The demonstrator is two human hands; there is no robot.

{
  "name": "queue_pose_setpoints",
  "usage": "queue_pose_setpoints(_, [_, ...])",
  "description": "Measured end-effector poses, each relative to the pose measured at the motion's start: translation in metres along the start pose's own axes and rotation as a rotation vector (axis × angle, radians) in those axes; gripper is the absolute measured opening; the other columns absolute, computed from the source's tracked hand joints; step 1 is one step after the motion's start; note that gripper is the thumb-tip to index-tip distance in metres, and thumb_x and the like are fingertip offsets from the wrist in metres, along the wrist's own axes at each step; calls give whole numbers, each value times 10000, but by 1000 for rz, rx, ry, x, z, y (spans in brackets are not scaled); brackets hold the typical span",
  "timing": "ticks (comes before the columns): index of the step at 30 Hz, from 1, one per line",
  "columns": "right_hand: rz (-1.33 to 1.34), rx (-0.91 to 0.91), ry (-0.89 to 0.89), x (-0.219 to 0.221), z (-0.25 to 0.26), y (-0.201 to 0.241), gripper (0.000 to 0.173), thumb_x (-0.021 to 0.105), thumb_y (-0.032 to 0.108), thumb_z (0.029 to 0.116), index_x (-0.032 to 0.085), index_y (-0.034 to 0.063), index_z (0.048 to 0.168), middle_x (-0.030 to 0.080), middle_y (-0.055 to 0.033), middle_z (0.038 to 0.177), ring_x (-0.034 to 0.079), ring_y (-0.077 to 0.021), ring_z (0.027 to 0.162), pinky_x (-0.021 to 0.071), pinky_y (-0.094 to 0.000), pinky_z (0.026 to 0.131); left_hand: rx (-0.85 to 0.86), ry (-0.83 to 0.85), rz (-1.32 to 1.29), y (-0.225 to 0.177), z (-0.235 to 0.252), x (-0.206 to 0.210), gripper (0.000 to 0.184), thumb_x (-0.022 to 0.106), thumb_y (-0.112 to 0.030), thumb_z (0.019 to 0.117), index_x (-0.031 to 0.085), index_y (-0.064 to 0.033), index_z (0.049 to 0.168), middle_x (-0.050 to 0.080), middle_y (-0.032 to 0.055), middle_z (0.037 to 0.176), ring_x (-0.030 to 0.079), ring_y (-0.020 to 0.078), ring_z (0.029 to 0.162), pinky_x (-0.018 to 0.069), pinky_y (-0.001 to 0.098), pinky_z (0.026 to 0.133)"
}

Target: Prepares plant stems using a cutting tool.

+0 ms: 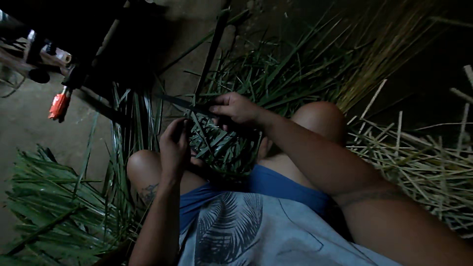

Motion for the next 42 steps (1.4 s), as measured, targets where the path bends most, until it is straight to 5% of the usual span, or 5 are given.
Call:
queue_pose_setpoints(12, [59,42,102,17,1,-12,265,487,161,1099,621,-12,1249,623,-77,763,579,-115,528,528,-236,477,-22,-21,60,3,-6,-2,202,544,-140,1065,666,-70,1210,688,44,960,637,80,744,556,263,683])
queue_pose_setpoints(23, [71,25,-154,-36,-1,10,255,500,192,1097,619,14,1234,654,-73,783,607,-124,551,544,-245,497,7,29,67,9,-14,1,228,545,-85,1046,658,-71,1243,692,50,993,645,84,780,560,262,705])
queue_pose_setpoints(30, [101,58,-94,-29,-3,5,288,469,185,1106,574,46,1336,639,-81,805,602,-134,556,546,-253,494,29,53,95,18,-20,7,219,562,-82,1037,667,-77,1229,686,43,948,643,86,756,564,268,683])
queue_pose_setpoints(37, [114,106,-128,-28,-1,-1,300,458,194,1108,589,73,1350,629,-81,816,604,-136,570,544,-253,496,70,90,167,20,-24,14,249,572,-71,1029,654,-40,1262,697,101,1054,679,138,841,594,340,781])
queue_pose_setpoints(42, [135,110,-192,-31,-2,0,311,456,196,1108,592,83,1364,623,-79,804,594,-141,560,539,-257,497,101,89,164,17,-22,17,231,568,-64,1027,665,-55,1236,689,69,962,655,108,766,583,301,719])
Point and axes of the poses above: each hand's wrist, its own z-axis towards the middle knuckle, its own x-axis out of the palm, y = z × x, the point moved 9 cm from there along z, towards the middle knuckle
